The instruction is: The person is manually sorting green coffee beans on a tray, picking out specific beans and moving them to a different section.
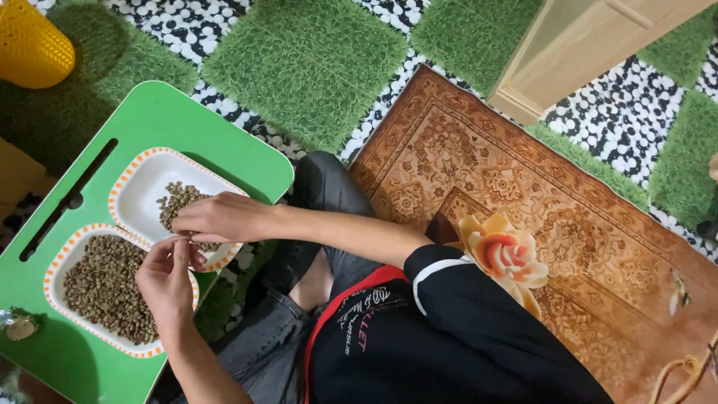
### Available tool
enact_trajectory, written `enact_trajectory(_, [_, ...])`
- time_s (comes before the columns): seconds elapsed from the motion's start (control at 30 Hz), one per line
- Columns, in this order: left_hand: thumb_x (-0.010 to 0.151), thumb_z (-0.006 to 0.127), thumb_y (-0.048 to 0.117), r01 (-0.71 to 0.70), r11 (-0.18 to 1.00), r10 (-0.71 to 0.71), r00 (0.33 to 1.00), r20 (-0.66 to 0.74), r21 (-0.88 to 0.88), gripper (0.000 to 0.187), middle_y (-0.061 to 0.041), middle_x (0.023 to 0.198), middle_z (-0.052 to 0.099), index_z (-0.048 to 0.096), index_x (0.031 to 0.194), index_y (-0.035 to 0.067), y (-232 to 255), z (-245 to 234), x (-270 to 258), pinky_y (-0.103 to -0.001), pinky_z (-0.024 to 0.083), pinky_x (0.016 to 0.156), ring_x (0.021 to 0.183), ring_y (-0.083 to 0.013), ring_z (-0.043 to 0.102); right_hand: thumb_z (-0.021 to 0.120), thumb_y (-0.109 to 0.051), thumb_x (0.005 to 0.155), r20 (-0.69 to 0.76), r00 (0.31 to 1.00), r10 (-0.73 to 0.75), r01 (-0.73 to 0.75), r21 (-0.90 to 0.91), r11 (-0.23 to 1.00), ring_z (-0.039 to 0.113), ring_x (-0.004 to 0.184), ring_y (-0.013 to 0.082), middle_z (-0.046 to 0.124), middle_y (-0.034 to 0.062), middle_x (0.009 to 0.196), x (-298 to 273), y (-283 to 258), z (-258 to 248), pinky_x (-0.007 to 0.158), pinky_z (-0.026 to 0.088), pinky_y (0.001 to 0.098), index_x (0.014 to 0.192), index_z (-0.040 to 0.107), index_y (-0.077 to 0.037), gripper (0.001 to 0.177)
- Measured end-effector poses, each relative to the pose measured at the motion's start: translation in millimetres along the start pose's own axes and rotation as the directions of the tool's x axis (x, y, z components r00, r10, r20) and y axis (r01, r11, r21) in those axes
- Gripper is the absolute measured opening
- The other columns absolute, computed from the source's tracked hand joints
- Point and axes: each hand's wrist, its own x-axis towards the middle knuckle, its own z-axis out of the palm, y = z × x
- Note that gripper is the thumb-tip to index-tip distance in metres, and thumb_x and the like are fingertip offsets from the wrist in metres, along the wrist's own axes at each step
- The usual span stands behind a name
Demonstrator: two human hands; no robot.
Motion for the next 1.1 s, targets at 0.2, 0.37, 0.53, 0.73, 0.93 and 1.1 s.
enact_trajectory(0.2, [0.117, 0.057, -0.001, 0.012, 1.0, -0.012, 1.0, 0.01, 0.005, 0.014, -0.022, 0.089, 0.063, 0.062, 0.114, -0.014, -7.6, -1.9, 0.7, -0.031, 0.053, 0.054, 0.063, -0.0246, 0.065, 0.067, -0.016, 0.102, 0.003, 1.0, -0.02, 0.02, -0.026, 0.999, 0.065, 0.129, 0.0292, 0.061, 0.0025, 0.141, 0.7, 10.8, 16.1, 0.099, 0.064, 0.0425, 0.138, 0.054, -0.023, 0.039])
enact_trajectory(0.37, [0.119, 0.056, 0.002, 0.011, 1.0, -0.011, 1.0, 0.007, 0.003, 0.017, -0.019, 0.088, 0.062, 0.062, 0.113, -0.012, 0.9, 3.2, -7.1, -0.03, 0.052, 0.054, 0.062, -0.023, 0.064, 0.066, -0.014, 0.102, 0.023, 1.0, -0.011, 0.01, 0.017, 1.0, 0.067, 0.127, 0.0323, 0.063, 0.0065, 0.139, 1.6, 2.5, 8.8, 0.098, 0.065, 0.0449, 0.138, 0.054, -0.021, 0.038])
enact_trajectory(0.53, [0.122, 0.048, 0.002, 0.004, 1.0, -0.004, 1.0, 0.023, 0.005, 0.021, -0.019, 0.087, 0.059, 0.059, 0.115, -0.013, 1.4, 5.1, -10.4, -0.029, 0.049, 0.051, 0.06, -0.0234, 0.062, 0.062, -0.02, 0.102, 0.049, 0.999, -0.017, 0.016, 0.021, 1.0, 0.071, 0.117, 0.0327, 0.066, 0.0057, 0.129, 5.0, 1.3, -1.1, 0.091, 0.065, 0.0466, 0.13, 0.055, -0.017, 0.029])
enact_trajectory(0.73, [0.123, 0.048, 0.009, 0.012, 1.0, -0.011, 1.0, 0.021, -0.027, 0.024, -0.016, 0.085, 0.059, 0.06, 0.115, -0.01, 3.8, 9.3, -12.7, -0.027, 0.049, 0.05, 0.06, -0.0208, 0.062, 0.066, -0.021, 0.098, 0.053, 0.997, -0.062, 0.069, -0.136, 0.988, 0.071, 0.109, 0.0325, 0.067, 0.0061, 0.117, 13.0, 20.7, 32.7, 0.084, 0.065, 0.0478, 0.123, 0.053, -0.016, 0.028])
enact_trajectory(0.93, [0.121, 0.049, 0.014, 0.183, 0.98, -0.183, 0.983, -0.012, 0.076, 0.022, -0.004, 0.081, 0.06, 0.063, 0.116, -0.003, 42.4, 20.6, -20.7, -0.019, 0.044, 0.064, 0.071, -0.0093, 0.056, 0.069, -0.011, 0.074, -0.011, 0.996, -0.089, 0.085, -0.186, 0.979, 0.059, 0.055, 0.016, 0.06, 0.0038, 0.071, 25.0, -21.9, -15.6, 0.042, 0.05, 0.0291, 0.084, 0.055, -0.006, 0.018])
enact_trajectory(1.1, [0.12, 0.051, 0.011, 0.189, 0.976, -0.183, 0.981, -0.061, 0.108, 0.022, -0.006, 0.09, 0.064, 0.065, 0.124, -0.005, 35.8, 13.6, -23.7, -0.021, 0.046, 0.061, 0.07, -0.0103, 0.057, 0.066, -0.009, 0.08, -0.018, 1.0, -0.013, 0.009, -0.158, 0.987, 0.064, 0.049, 0.019, 0.067, 0.008, 0.071, 29.4, -21.9, -13.4, 0.042, 0.053, 0.0353, 0.084, 0.054, -0.006, 0.012])
